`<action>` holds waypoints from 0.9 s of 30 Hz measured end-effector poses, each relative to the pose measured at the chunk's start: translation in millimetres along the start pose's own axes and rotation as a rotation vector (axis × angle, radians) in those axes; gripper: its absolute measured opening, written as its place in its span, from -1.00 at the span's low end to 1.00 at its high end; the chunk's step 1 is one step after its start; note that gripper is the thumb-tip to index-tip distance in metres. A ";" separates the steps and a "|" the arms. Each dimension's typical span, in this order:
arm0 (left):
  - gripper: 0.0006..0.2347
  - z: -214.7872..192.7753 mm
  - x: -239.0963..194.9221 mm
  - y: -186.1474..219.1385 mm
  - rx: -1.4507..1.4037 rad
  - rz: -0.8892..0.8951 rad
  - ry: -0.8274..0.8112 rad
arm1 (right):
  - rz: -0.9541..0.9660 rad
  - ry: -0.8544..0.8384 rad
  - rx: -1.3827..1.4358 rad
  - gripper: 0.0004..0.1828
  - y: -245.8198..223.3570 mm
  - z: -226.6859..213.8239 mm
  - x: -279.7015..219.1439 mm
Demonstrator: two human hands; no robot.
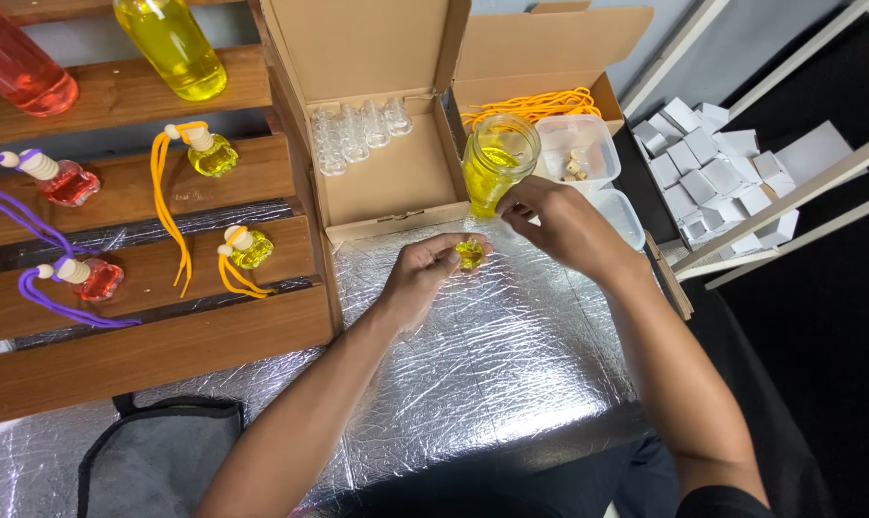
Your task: Filling small glass bottles with fragrance oil using a syringe and assembling them with wooden caps and decorative strings.
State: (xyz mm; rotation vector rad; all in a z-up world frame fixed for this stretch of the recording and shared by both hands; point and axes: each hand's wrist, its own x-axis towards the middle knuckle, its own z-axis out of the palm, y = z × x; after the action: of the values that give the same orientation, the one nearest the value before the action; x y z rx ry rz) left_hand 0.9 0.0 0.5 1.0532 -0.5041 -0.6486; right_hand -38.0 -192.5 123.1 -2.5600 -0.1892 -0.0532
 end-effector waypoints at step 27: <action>-0.71 8.5 6.5 15.5 0.093 0.040 0.090 | -0.117 0.296 0.294 -0.91 37.4 56.3 -14.0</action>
State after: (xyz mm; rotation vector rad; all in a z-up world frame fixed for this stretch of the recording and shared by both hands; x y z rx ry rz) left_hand 3.7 -4.5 18.6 1.1516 -0.4795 -0.5441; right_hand -46.5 -194.5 54.6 -2.2143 -0.2142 -0.4143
